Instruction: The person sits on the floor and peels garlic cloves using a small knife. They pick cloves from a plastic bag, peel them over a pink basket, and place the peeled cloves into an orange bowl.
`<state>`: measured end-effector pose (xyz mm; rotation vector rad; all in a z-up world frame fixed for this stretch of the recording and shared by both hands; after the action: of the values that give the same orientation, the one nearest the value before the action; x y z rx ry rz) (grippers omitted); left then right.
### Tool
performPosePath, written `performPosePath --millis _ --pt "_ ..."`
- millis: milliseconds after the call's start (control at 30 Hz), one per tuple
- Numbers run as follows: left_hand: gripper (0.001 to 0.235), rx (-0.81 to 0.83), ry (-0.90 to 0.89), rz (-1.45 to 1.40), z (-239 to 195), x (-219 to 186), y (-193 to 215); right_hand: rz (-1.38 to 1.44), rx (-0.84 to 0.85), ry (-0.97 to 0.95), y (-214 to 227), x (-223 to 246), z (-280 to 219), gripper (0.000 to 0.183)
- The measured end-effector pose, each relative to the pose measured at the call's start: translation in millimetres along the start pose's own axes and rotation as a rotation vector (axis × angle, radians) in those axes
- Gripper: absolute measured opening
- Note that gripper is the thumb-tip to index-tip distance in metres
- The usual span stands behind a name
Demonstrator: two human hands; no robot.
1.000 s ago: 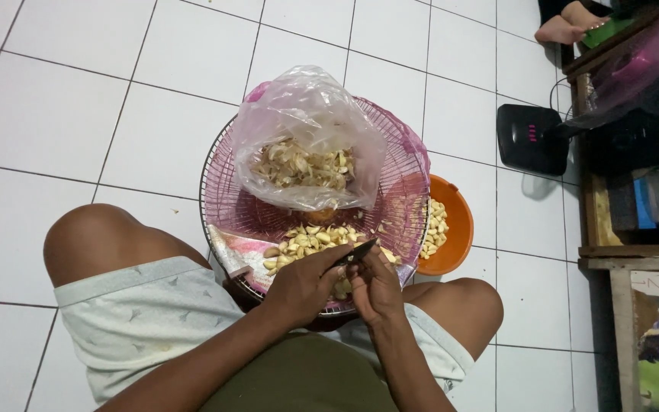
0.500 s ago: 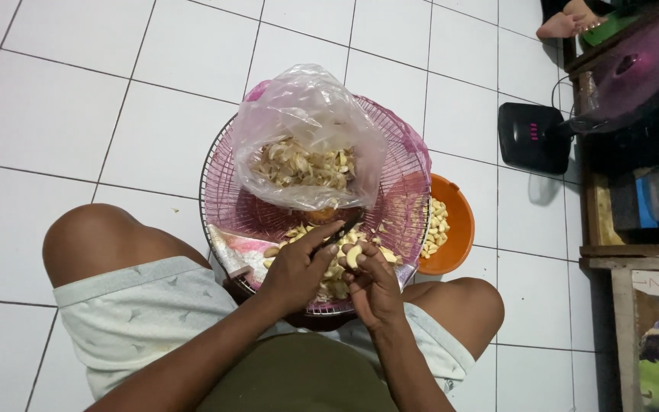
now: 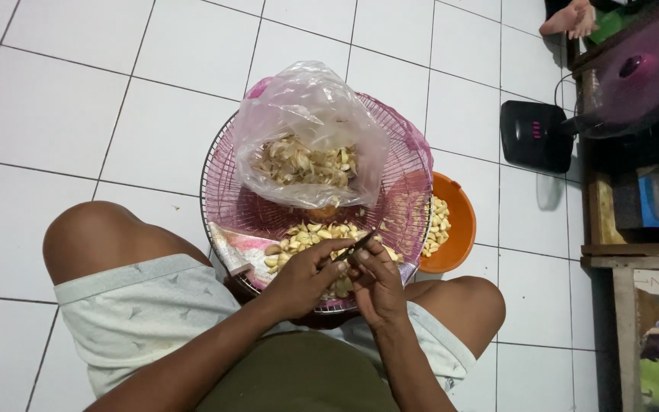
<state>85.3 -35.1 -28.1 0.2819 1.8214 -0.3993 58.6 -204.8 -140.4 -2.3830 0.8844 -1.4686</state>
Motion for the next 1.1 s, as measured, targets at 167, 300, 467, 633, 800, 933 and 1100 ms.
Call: performPosePath --millis 167,300,467,633,800,933,1100 --pt "0.043 -0.043 0.025 0.033 0.3 2.1 8.1 0.109 0.078 -0.024 5.9 -4.7 2.6 0.032" --pt "0.042 -0.094 0.034 0.073 0.4 0.5 13.1 0.219 0.185 -0.06 -4.8 -1.7 -0.2 0.041" --pt "0.042 -0.104 0.012 0.099 0.3 -4.7 11.5 0.285 0.236 -0.101 4.3 -13.3 6.4 0.053" --pt "0.041 -0.116 -0.003 0.091 0.6 -5.4 15.0 0.279 0.236 -0.113 -3.5 -6.8 1.8 0.063" --pt "0.043 -0.126 -0.087 0.101 1.3 -19.7 17.9 0.326 0.249 -0.117 14.4 -16.3 10.9 0.07" --pt "0.043 -0.074 -0.129 0.09 12.7 -32.9 18.2 0.294 0.207 -0.066 24.1 -6.1 15.0 0.066" --pt "0.047 -0.1 0.01 0.248 20.2 -58.4 30.4 0.212 0.109 0.102 63.3 66.3 36.4 0.056"
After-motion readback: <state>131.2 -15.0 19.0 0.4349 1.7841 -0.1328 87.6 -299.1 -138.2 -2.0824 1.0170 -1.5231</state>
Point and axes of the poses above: each hand's wrist, its own z-axis towards the middle knuckle, its own y-axis out of the back of the hand, x = y × z, the point moved 9 cm from there along z, towards the middle knuckle, and after that the axes turned 3 degrees about -z, right-handed, at the moved point
